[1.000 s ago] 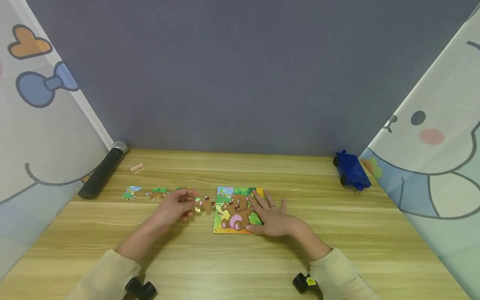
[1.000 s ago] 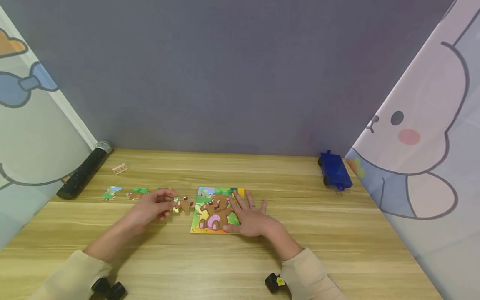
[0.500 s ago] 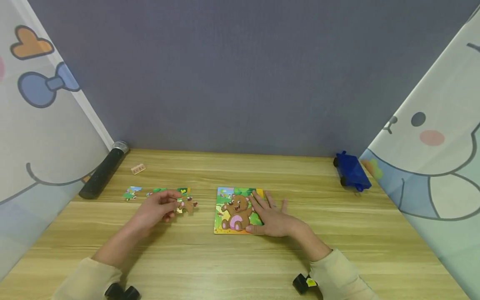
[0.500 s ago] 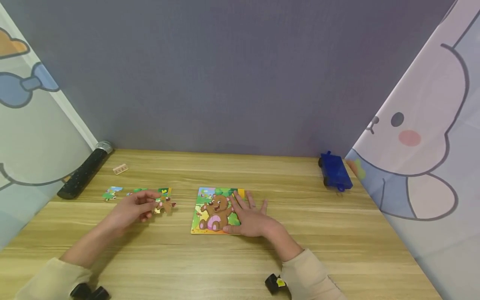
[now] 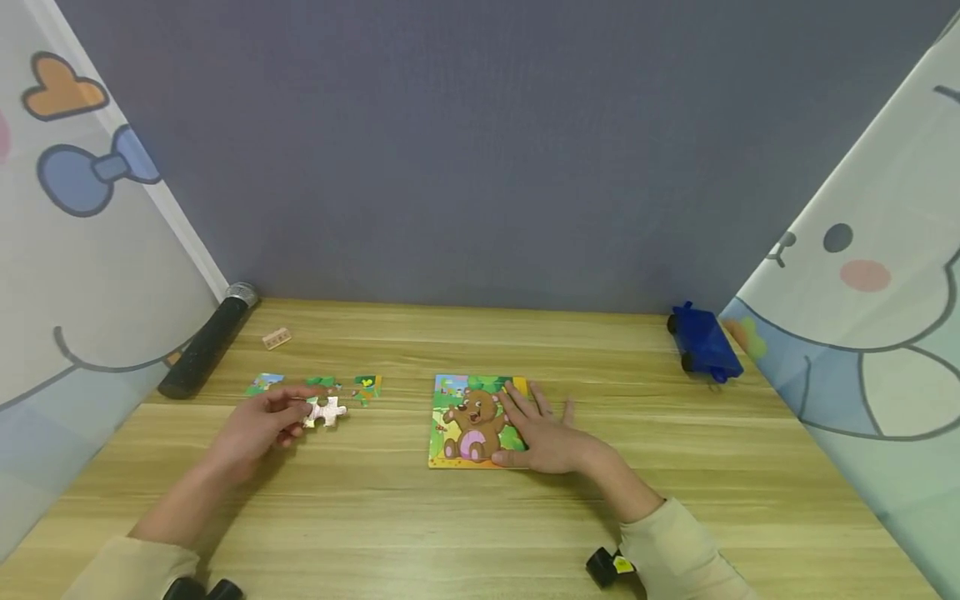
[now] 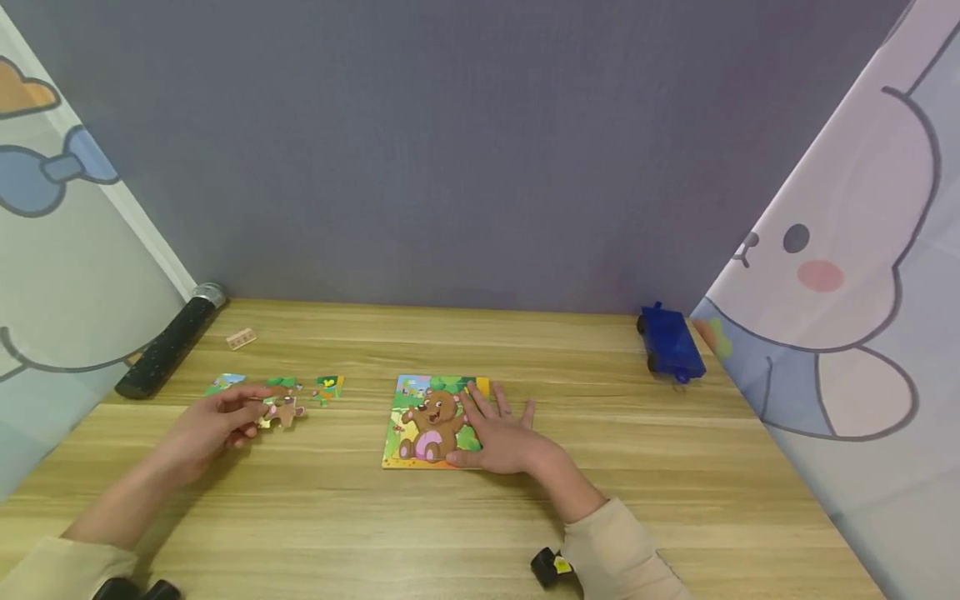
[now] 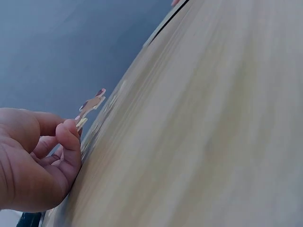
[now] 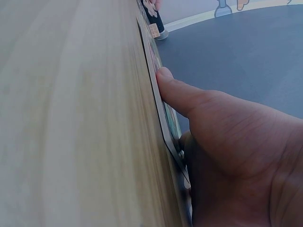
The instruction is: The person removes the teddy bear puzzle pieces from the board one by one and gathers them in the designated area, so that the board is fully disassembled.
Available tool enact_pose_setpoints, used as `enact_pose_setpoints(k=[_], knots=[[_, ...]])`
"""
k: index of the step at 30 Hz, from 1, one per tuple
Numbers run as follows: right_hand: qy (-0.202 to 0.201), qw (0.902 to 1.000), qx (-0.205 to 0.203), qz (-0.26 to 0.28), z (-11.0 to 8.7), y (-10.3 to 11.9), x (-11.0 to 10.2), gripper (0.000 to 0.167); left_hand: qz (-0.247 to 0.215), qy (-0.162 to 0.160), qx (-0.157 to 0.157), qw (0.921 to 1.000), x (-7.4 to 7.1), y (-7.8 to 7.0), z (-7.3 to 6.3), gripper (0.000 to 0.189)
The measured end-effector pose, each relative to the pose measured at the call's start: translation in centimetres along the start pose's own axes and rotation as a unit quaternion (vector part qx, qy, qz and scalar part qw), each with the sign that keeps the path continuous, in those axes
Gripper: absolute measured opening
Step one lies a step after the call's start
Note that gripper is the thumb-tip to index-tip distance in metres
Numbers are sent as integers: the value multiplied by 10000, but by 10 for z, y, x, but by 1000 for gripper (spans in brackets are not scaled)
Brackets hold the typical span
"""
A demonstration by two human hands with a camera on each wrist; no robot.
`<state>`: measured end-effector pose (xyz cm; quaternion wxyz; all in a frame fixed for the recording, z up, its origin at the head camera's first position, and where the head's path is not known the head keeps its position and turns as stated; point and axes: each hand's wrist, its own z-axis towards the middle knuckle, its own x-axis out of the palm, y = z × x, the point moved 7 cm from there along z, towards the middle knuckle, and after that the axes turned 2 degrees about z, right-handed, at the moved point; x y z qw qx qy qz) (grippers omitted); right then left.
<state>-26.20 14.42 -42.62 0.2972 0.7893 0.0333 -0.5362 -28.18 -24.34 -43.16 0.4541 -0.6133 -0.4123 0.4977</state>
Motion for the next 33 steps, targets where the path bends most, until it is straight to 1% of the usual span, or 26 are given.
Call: enact_pose_setpoints(k=[2,8,10,15,18,22,27,33], knots=[[5,10000,5,15,0,0,0,96,-23,-46,-57,10000,-7,3,-3,34],[-3,10000,-12,-17,0,0,1,96,187,-310,-241,9991,-28,10,-11,34],[-6,10000,-10,-22,0,-1,1,96,197,-324,-287,9989,-34,13,-14,33],[-10,10000,-23,12,-1,-2,0,96,415,-306,-226,9984,-47,17,-18,41],[-23,10000,-18,-10,-1,-2,-1,97,560,-374,-227,9975,-52,20,-18,44],[-23,10000,-1,-61,-1,-3,-1,97,584,-442,-263,9970,-59,22,-20,38],[-25,10000,-3,-70,-1,-2,-1,96,555,-574,-303,9963,-67,24,-23,23],[-20,10000,18,-70,-1,-1,-1,96,634,-647,-335,9953,-76,26,-26,19]])
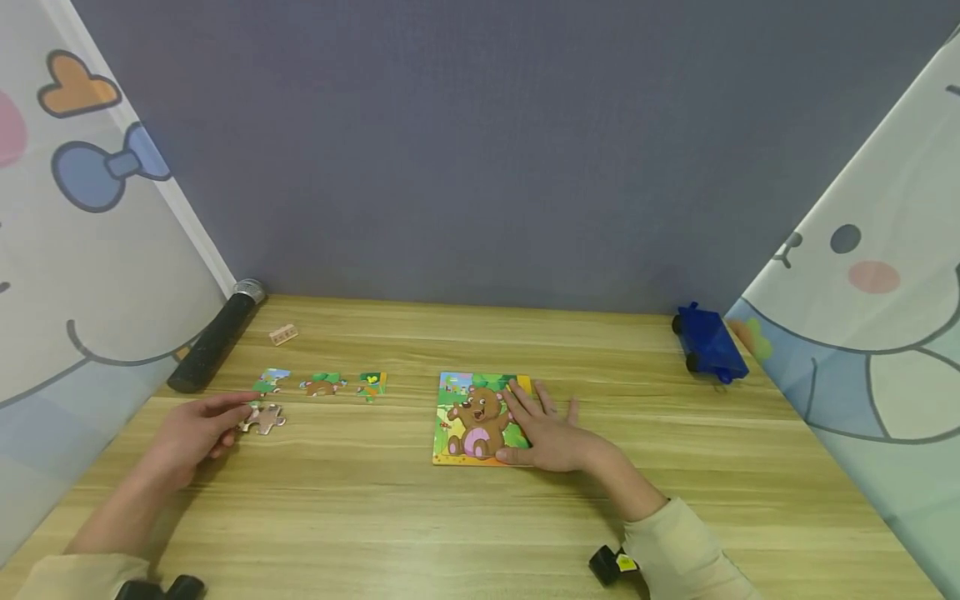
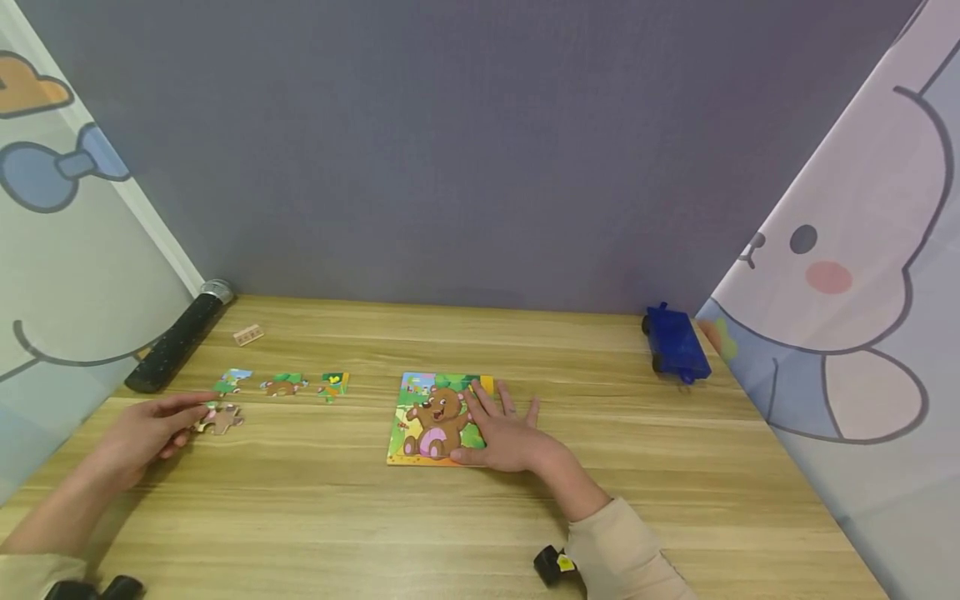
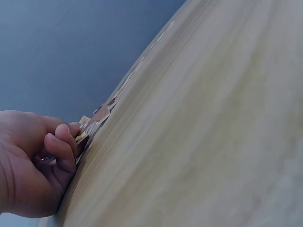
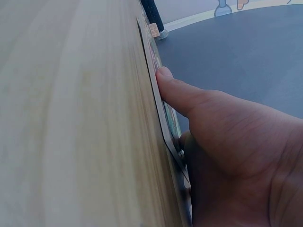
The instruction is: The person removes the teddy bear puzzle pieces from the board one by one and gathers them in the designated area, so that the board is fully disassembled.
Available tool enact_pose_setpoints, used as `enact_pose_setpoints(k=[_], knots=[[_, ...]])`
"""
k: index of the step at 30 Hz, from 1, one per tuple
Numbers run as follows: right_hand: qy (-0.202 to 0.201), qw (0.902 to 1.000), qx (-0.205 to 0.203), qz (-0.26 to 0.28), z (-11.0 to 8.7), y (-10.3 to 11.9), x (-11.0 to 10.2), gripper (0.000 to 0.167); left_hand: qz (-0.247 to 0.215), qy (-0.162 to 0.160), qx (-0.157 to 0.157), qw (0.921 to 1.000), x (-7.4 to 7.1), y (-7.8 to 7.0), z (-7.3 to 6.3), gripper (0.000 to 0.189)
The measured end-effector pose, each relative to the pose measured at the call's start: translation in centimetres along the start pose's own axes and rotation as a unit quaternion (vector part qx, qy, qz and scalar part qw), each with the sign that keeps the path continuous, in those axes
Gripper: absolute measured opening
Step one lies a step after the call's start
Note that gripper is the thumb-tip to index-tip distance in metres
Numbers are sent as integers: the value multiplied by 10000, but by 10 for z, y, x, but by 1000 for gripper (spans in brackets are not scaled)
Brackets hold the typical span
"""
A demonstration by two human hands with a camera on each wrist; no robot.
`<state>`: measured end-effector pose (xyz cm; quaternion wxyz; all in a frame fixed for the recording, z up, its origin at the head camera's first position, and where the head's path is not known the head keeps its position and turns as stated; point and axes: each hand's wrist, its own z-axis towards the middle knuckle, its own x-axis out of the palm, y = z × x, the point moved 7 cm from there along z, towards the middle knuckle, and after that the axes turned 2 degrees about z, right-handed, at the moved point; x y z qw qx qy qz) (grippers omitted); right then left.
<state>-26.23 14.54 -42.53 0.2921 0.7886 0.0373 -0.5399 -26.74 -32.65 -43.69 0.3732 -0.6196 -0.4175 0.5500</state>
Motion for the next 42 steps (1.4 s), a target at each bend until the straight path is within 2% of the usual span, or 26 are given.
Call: enact_pose_setpoints(k=[11,16,21,26,36,42], knots=[[18,10000,-41,49,0,0,0,96,146,-132,19,9998,-6,3,1,20],[14,10000,-40,4,0,-1,-1,96,430,-288,168,9985,-5,0,1,41],[26,10000,-58,2,-1,0,-1,96,483,-477,84,9977,0,-6,-1,45],[18,10000,-69,25,-1,0,0,96,270,-181,157,9994,20,-19,0,43],[20,10000,-64,49,-1,0,0,96,-243,500,161,9983,78,-46,4,37],[21,10000,-68,49,-2,1,0,95,-424,736,231,9961,106,-55,6,34]])
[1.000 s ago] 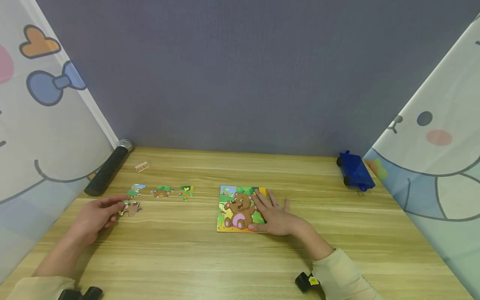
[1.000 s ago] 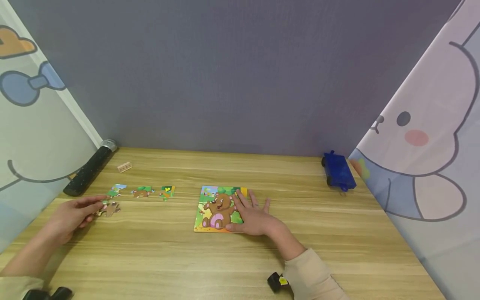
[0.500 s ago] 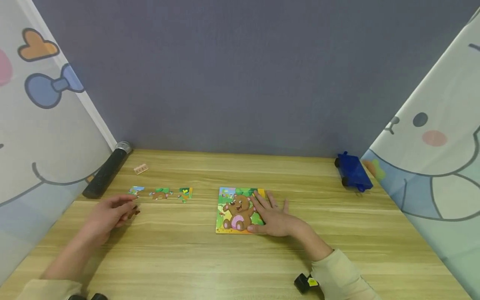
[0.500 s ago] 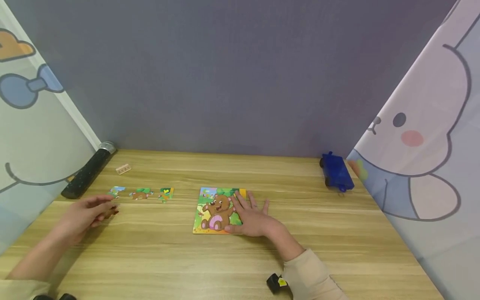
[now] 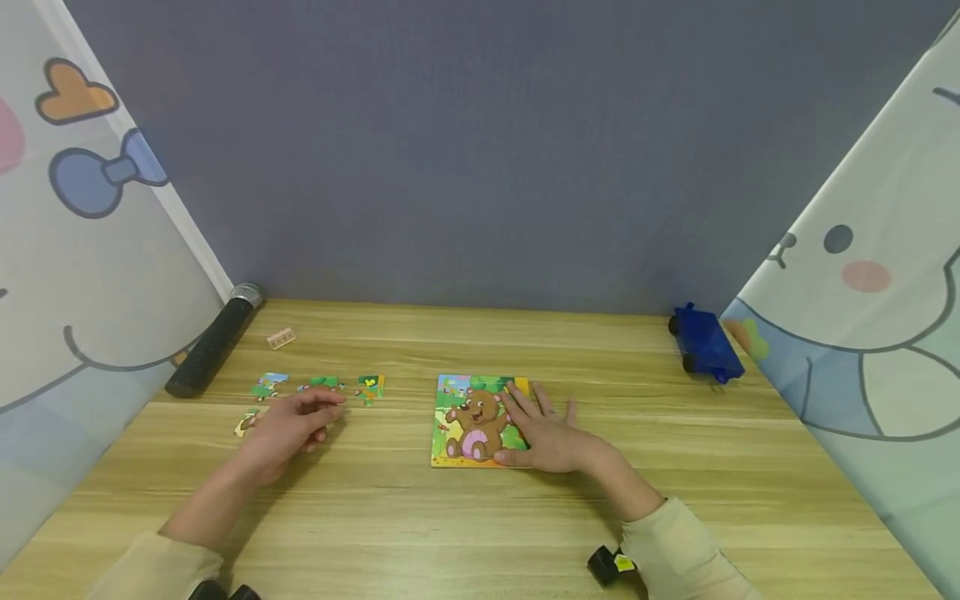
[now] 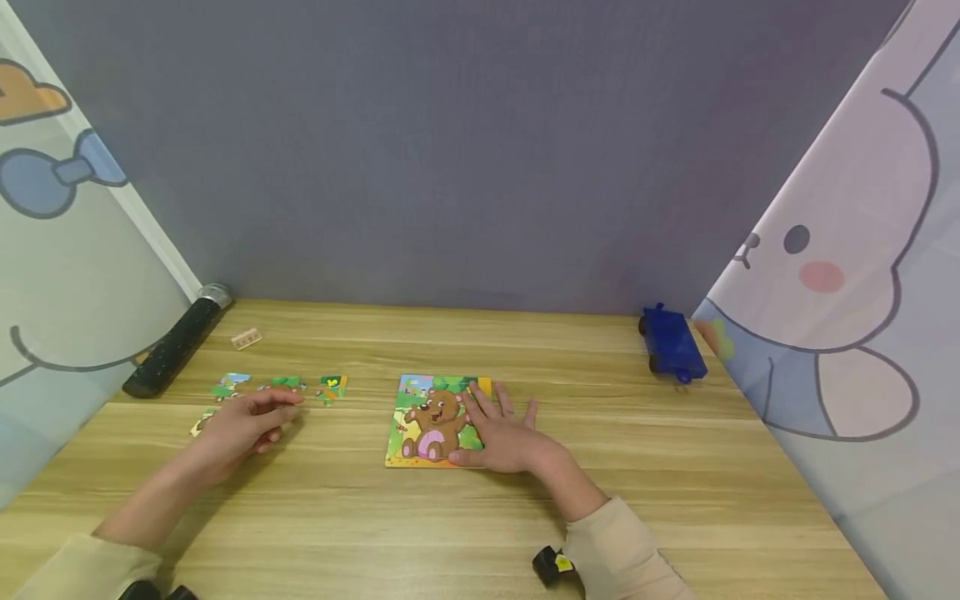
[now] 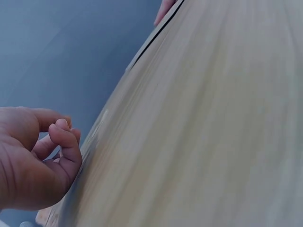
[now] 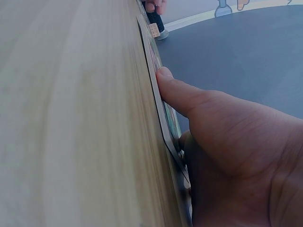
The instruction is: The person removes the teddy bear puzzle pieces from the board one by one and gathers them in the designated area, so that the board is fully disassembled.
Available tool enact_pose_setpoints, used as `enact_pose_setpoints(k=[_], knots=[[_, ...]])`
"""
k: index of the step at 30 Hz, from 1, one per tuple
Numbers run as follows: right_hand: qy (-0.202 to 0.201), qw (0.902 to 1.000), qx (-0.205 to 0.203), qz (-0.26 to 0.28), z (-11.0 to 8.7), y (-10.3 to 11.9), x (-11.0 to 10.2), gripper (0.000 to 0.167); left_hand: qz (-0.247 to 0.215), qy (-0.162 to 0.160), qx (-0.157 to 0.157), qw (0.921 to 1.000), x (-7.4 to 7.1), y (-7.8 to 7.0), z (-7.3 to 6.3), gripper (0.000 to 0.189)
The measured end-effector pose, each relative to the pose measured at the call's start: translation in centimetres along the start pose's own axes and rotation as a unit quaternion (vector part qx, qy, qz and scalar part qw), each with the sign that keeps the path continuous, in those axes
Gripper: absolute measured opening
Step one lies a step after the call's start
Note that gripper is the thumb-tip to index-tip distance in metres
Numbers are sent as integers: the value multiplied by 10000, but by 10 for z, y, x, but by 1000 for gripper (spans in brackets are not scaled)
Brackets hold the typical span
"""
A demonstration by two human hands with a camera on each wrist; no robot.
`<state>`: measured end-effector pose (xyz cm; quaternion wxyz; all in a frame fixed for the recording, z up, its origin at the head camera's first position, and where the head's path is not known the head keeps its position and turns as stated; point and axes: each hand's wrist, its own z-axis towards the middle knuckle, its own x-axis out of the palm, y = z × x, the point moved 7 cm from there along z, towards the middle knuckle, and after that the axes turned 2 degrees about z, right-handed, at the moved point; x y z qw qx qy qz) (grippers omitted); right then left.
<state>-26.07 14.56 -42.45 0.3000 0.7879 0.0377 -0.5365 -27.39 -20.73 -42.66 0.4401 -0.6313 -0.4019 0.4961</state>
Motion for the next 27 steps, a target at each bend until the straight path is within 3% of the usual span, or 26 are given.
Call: enact_pose_setpoints(k=[27], knots=[[-2,10000,51,-48,3,-1,1,96,-232,974,39,9950,100,-25,30,26]])
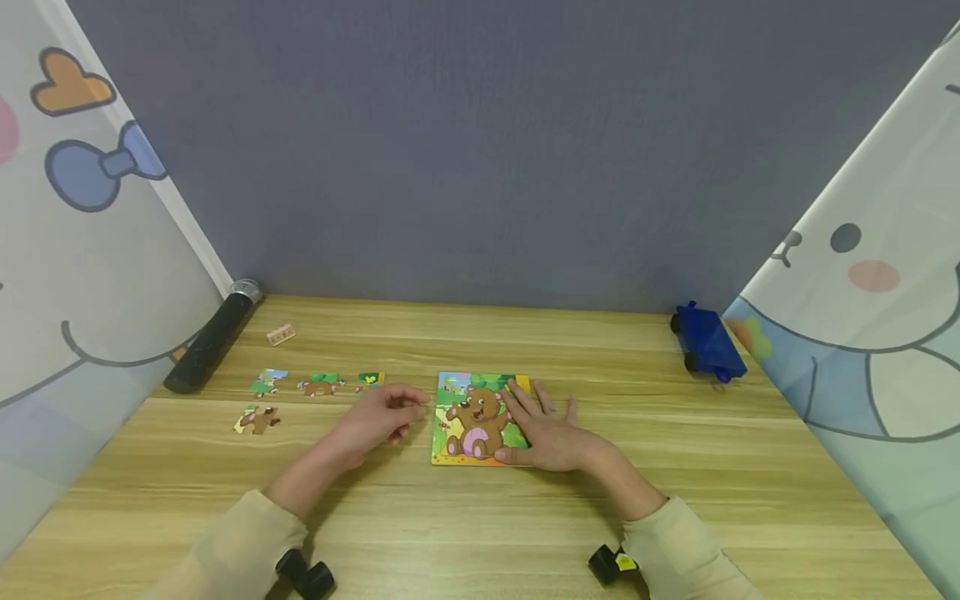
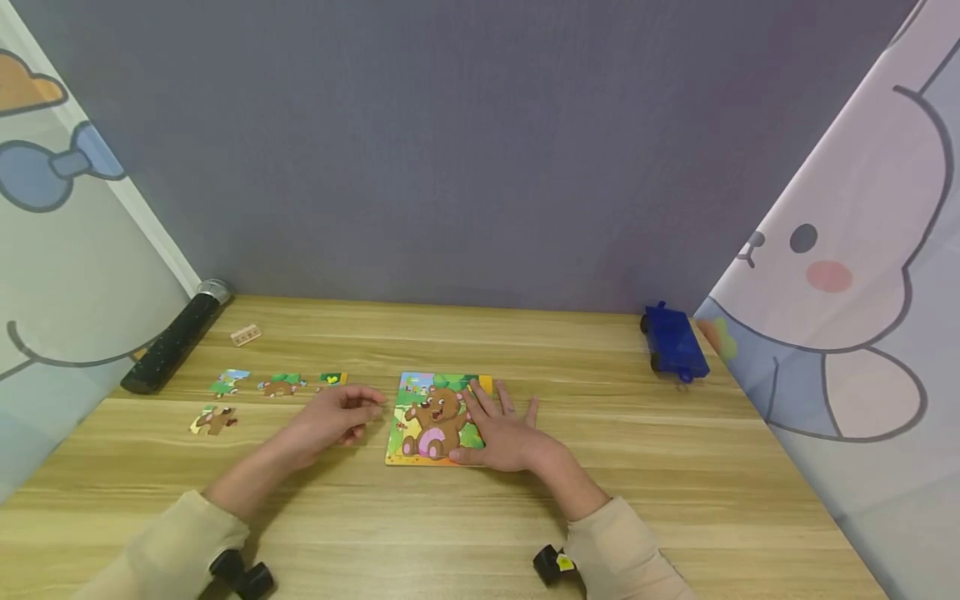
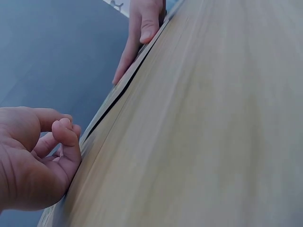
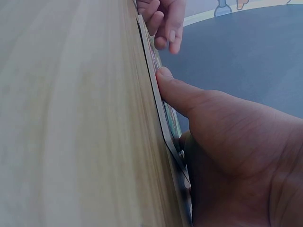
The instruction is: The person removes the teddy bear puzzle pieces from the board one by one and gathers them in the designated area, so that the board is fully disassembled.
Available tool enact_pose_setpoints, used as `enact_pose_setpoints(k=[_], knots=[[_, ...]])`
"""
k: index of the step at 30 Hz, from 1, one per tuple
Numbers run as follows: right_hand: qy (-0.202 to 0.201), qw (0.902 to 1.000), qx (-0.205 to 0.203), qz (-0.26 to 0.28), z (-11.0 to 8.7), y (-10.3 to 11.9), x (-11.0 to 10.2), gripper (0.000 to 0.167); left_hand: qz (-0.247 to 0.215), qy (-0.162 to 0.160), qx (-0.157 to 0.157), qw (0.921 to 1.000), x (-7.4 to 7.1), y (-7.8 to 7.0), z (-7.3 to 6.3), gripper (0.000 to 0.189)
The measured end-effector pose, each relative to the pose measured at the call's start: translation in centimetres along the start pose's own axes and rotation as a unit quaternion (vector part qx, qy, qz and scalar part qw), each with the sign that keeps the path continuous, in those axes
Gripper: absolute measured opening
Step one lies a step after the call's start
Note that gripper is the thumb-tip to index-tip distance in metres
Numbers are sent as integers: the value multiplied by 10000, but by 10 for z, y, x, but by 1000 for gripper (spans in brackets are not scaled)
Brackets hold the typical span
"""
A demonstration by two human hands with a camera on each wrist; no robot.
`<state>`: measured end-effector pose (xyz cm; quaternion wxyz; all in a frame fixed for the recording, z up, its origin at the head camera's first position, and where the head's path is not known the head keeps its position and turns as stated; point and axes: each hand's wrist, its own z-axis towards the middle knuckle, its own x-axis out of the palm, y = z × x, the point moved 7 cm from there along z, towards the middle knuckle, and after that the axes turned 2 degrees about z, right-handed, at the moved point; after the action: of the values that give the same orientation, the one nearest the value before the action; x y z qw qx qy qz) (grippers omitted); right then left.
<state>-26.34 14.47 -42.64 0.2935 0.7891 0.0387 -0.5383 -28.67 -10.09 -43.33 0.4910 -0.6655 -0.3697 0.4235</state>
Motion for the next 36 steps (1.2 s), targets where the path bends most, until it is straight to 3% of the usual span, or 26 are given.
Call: enact_pose_setpoints(k=[14,28,36], knots=[[16,10000,54,-48,0,-1,0,96,20,144,100,9998,31,-7,18,24],[32,10000,32,-3,0,0,0,96,257,283,532,9979,53,-24,30,26],[15,10000,21,-47,1,-1,1,96,389,564,436,9967,63,-24,32,34]])
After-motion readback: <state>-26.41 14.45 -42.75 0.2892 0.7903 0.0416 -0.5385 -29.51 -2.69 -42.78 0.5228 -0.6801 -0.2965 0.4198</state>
